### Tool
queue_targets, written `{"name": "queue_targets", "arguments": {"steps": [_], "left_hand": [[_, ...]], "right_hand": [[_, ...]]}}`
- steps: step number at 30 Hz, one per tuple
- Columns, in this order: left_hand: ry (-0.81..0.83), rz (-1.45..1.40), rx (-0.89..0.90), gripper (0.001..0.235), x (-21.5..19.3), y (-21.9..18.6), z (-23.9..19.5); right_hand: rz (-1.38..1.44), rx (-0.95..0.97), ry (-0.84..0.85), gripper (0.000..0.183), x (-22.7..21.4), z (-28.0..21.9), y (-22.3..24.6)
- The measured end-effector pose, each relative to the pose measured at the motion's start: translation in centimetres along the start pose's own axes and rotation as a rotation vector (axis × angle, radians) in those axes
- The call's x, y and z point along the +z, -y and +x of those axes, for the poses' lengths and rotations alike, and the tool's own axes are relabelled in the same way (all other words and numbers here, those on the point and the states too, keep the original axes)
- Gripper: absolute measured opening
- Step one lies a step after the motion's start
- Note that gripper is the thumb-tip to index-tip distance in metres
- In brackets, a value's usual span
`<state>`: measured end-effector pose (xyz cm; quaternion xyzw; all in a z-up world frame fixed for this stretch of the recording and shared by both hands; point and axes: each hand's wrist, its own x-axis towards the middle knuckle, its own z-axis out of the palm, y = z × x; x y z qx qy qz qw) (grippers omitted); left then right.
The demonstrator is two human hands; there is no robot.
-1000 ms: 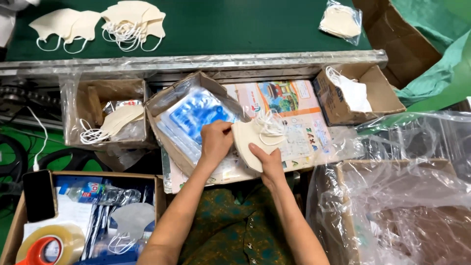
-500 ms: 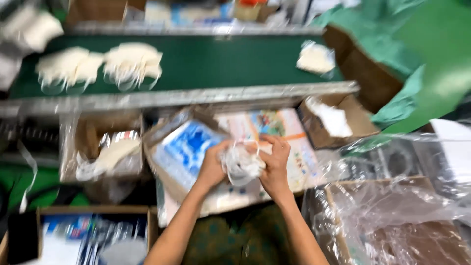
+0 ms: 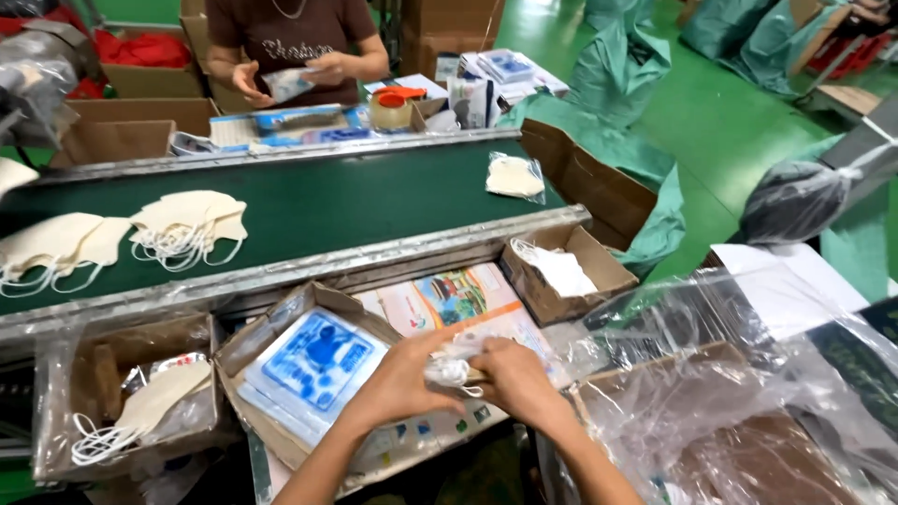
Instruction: The person is manually packaging face masks into plastic bags at an industrial workstation.
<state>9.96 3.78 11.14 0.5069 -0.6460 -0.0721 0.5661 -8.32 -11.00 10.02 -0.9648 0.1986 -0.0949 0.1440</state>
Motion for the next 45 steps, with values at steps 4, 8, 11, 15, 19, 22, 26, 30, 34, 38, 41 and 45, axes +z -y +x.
{"name": "queue_targets", "arguments": {"steps": [4,8,11,15,19,22,26,30,34,38,41,45], "left_hand": [[0.290,0.016,-0.458,0.045,2.0,2.6,-0.3],[0.345,-0.041,-0.456,0.033,5.4,5.4,-2.7],[0.373,-0.030,-0.446,0.034,6.7,6.3,-3.4],[0.262,-0.282,-0.428,0.045,5.5,6.4,-3.0],[0.410,-0.341,-0.580,0.039,8.5,8.0,-4.9],[0.216,-0.770,-0.688,0.045,9.8,8.7,-7.1],[0.081,-0.753,-0.653,0.061,6.8,3.9,-5.3],[0.119,-0.805,-0.718,0.075,6.6,2.5,-4.4],[0.185,-0.846,-0.588,0.079,8.2,2.1,-4.8],[0.219,-0.811,-0.623,0.078,9.1,2.7,-5.9],[0.258,-0.751,-0.568,0.076,9.5,2.4,-6.2],[0.361,-0.474,-0.719,0.085,8.9,0.4,-4.0]], "right_hand": [[0.211,-0.116,-0.104,0.026,-1.0,-0.8,-0.6],[-0.229,0.098,0.476,0.034,2.7,0.1,-0.8],[-0.271,0.020,0.524,0.019,2.9,-0.2,-2.5],[0.362,-0.103,0.049,0.031,-0.9,-1.4,-2.6],[0.372,0.015,0.293,0.024,2.7,-2.2,-2.7],[0.391,0.022,0.136,0.017,0.7,-3.0,-1.9],[0.283,0.058,-0.325,0.017,-1.2,-4.3,0.0],[-0.052,-0.081,-0.695,0.019,-1.8,-4.1,1.9],[-0.188,-0.142,-0.722,0.025,-1.2,-3.5,2.7],[-0.162,-0.118,-0.718,0.023,0.2,-4.2,1.3],[-0.093,-0.086,-0.726,0.022,0.8,-5.7,0.1],[0.223,0.141,-0.947,0.013,1.3,-11.4,-6.8]]}}
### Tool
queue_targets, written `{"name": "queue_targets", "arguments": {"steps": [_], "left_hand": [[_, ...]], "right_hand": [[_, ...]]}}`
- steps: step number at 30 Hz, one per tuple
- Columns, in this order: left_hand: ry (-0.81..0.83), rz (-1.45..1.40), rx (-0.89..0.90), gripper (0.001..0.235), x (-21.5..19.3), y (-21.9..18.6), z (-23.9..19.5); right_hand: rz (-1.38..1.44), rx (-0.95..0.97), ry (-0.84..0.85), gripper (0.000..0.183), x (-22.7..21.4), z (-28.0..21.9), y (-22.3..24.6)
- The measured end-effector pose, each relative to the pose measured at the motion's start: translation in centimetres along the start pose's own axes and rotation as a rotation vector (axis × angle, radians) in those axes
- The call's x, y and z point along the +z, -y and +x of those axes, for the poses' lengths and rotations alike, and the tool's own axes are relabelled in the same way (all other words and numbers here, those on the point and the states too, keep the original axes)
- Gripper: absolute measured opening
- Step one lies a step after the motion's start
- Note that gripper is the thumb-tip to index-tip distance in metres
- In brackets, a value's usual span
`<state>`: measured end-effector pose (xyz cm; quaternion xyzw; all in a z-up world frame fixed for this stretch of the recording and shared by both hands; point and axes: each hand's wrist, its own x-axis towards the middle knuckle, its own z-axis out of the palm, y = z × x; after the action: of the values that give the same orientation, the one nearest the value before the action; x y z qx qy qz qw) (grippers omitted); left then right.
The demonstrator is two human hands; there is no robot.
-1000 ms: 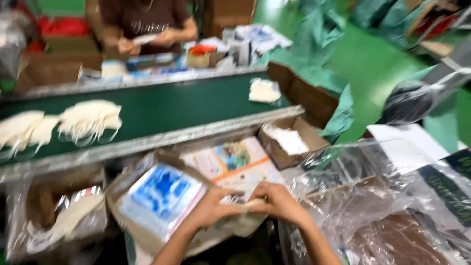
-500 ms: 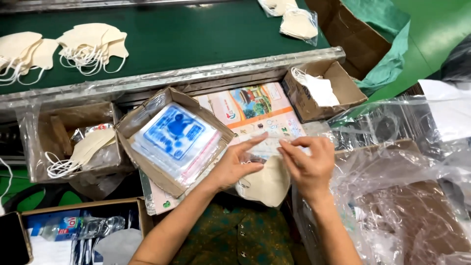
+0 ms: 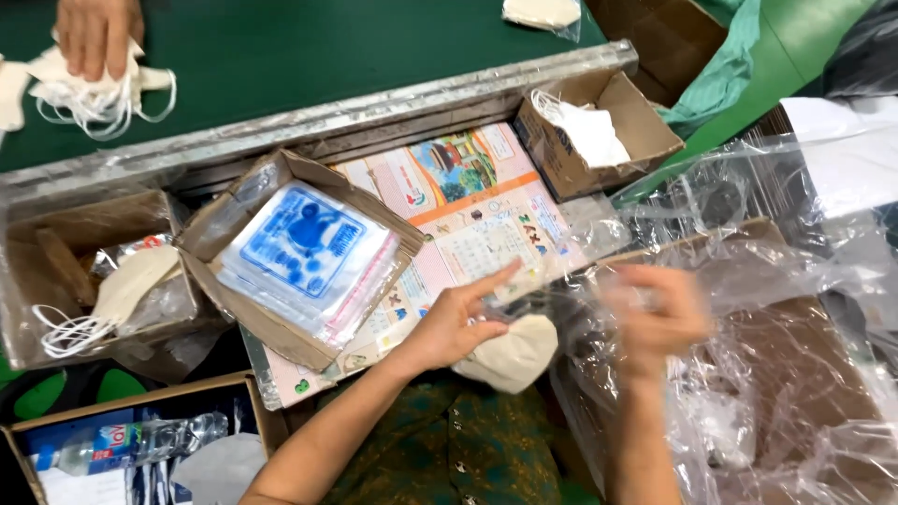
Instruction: The person is manually packaging face masks into plastic bags at an industrial workstation.
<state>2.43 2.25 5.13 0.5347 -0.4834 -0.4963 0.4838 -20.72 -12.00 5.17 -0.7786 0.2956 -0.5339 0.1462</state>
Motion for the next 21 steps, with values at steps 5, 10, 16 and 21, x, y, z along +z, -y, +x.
{"name": "queue_targets", "arguments": {"steps": [5,10,16,21], "left_hand": [[-0.086,-0.155,-0.003,0.094,-0.7,3.0,0.8],[-0.130,-0.323,0.112,0.090,-0.9,4.2,1.7],[-0.147,-0.095,-0.017,0.088,-0.9,1.8,1.9],[-0.052,-0.380,0.125,0.084,-0.2,3.3,1.4]], "right_hand": [[0.912,0.593,-0.328,0.009,-15.2,-5.9,-16.7],[0.018,0.796,0.275,0.056,-19.7,-9.7,-20.9],[-0.544,0.381,0.468,0.057,-10.7,-1.6,-3.9],[0.508,0.659,0.660,0.061,-1.5,-0.2,0.4]]}}
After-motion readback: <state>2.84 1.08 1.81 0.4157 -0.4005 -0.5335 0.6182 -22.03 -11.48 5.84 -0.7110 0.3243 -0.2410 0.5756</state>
